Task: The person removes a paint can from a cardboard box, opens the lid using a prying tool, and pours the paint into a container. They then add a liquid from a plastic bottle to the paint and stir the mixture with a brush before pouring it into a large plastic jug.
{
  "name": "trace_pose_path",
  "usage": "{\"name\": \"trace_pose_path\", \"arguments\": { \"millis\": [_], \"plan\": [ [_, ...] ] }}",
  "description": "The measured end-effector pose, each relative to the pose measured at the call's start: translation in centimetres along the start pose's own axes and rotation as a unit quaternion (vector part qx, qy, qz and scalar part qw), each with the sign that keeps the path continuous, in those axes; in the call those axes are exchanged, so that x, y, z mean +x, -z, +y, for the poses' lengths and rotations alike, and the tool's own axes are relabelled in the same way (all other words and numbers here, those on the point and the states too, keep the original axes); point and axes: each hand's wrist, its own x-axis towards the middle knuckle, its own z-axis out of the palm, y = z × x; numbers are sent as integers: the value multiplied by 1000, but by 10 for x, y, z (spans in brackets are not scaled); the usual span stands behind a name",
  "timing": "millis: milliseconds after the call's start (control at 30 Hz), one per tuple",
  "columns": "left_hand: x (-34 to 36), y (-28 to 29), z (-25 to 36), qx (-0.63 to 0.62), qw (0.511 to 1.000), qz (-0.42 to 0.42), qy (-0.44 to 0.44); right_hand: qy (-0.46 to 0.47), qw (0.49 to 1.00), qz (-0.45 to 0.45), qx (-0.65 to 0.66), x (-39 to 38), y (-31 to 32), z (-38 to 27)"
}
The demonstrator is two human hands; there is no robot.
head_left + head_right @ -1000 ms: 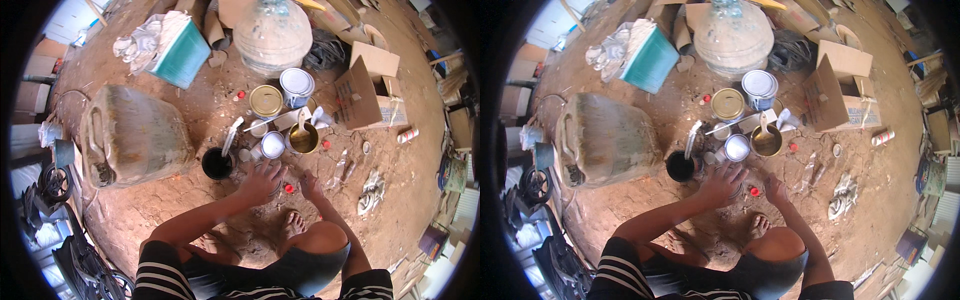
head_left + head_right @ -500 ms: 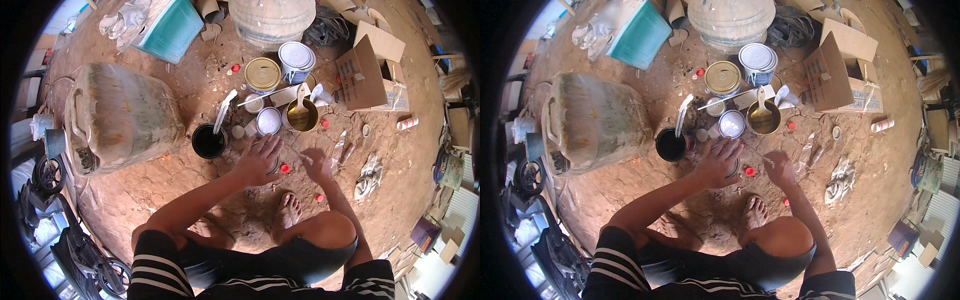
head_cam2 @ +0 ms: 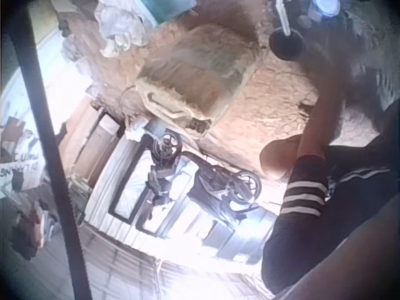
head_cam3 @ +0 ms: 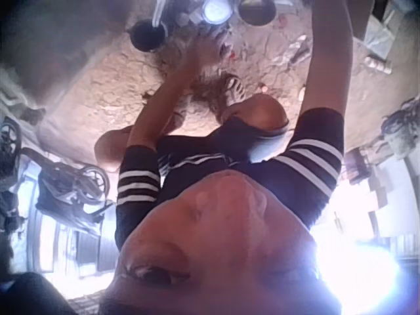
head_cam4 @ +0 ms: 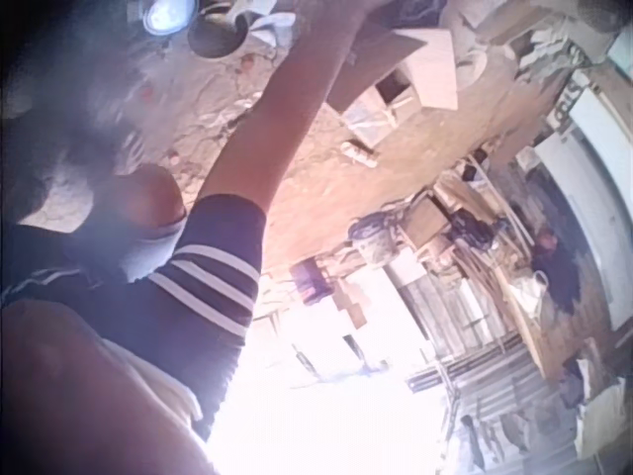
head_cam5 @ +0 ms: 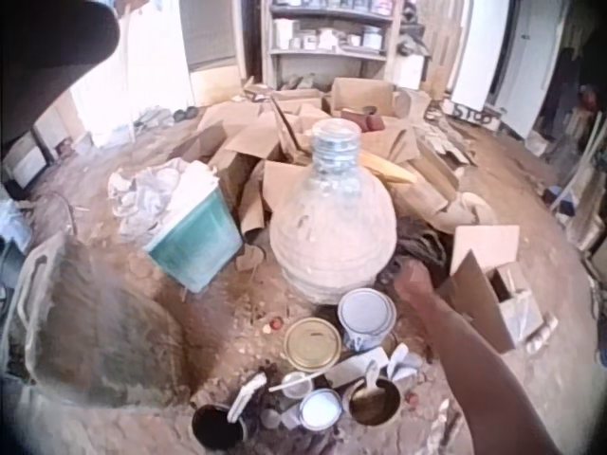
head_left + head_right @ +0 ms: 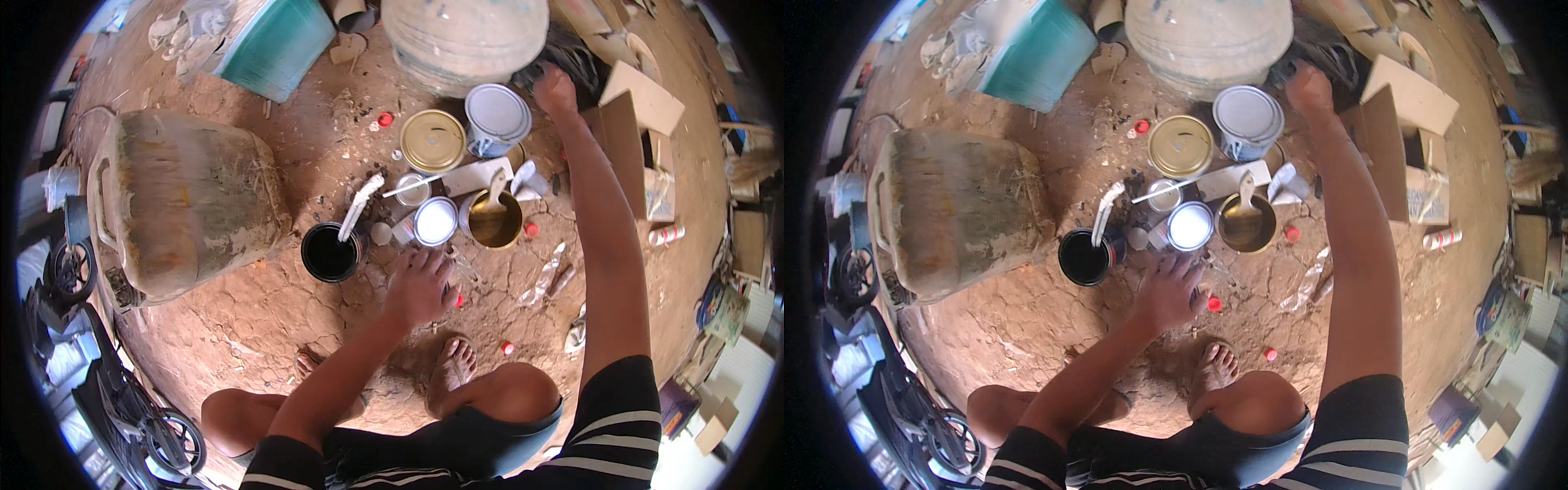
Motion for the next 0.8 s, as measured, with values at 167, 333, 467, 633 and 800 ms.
{"name": "trace_pose_path", "arguments": {
  "millis": [167, 333, 467, 633, 800],
  "plan": [
    [4, 0, -1, -34, 999, 22, -11, -56, 968, -153, -193, 43, -59, 94],
    [-3, -5, -5, -39, 999, 16, 17, -42, 964, -148, -218, 40, -84, 100],
    [4, 0, -2, -43, 999, -6, 5, -49, 961, -131, -238, 46, -81, 119],
    [3, -2, -2, -59, 998, -3, 15, -55, 959, -116, -251, 46, -93, 116],
    [4, -1, -2, -58, 998, 0, 8, -71, 958, -93, -263, 38, -96, 117]
  ]
}}
